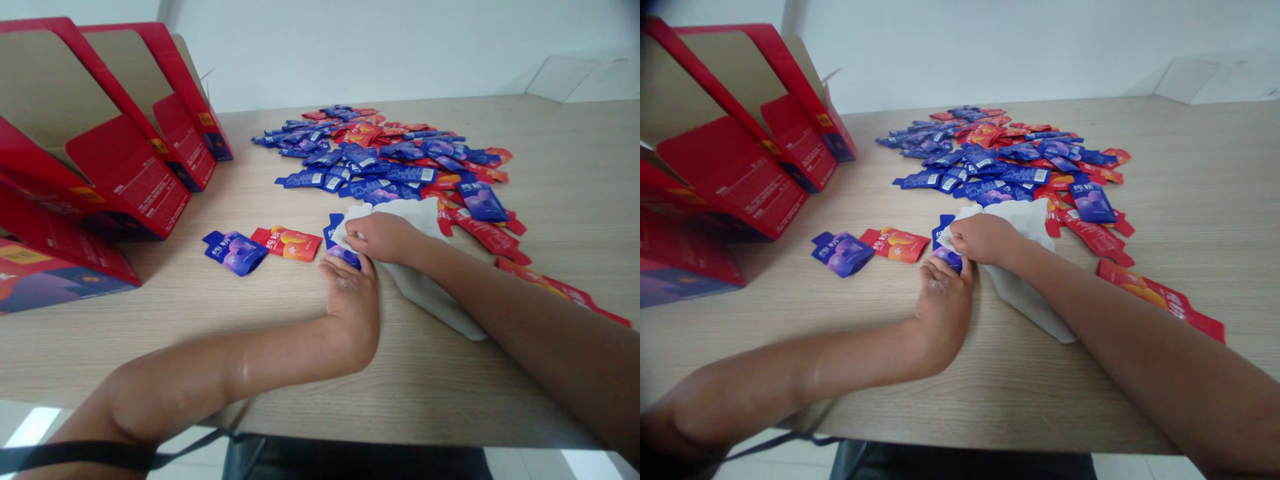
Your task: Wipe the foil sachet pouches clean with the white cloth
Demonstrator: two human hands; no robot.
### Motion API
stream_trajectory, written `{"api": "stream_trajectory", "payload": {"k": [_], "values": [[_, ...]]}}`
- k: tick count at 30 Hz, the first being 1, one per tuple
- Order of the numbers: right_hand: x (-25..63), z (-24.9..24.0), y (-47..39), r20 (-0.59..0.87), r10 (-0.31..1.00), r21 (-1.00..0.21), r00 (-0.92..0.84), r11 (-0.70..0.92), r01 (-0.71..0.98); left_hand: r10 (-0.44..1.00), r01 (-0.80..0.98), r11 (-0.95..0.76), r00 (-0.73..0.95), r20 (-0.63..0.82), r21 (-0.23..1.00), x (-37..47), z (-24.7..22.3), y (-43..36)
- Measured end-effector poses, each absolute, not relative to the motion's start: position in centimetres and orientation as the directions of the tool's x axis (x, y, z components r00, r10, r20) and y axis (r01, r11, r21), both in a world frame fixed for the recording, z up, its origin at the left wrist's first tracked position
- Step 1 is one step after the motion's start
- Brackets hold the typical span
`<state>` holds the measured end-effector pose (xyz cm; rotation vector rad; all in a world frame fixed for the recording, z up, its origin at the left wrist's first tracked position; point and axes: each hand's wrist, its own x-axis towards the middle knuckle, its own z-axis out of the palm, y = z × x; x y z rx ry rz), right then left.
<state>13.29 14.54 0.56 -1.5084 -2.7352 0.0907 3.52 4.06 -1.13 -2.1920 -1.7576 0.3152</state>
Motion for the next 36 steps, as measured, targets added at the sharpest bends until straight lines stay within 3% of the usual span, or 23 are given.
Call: {"api": "stream_trajectory", "payload": {"k": [4,10,17,22,29,36], "values": [[13.6,0.3,14.9,0.008,0.869,-0.007,-0.495,0.495,0.869,0.972,0.885,-0.209,0.235,0.011,-0.417,3.5,-1.3,4.0],[14.1,0.0,15.5,0.038,0.908,0.054,-0.418,0.416,0.908,0.970,0.915,-0.208,0.238,0.045,-0.345,3.4,-1.5,4.0],[13.7,0.7,14.8,0.137,0.879,-0.027,-0.457,0.464,0.885,0.972,0.937,-0.208,0.231,0.051,-0.282,3.4,-1.2,4.0],[12.7,0.7,13.8,0.016,0.799,-0.096,-0.601,0.599,0.795,0.973,0.936,-0.214,0.230,0.026,-0.281,3.5,-1.1,4.0],[13.1,0.4,14.3,0.001,0.837,-0.071,-0.547,0.546,0.835,0.977,0.931,-0.190,0.211,0.037,-0.312,3.5,-1.1,4.0],[13.8,0.2,15.1,-0.007,0.885,0.027,-0.466,0.466,0.885,0.975,0.928,-0.204,0.220,0.019,-0.312,3.5,-1.3,4.1]]}}
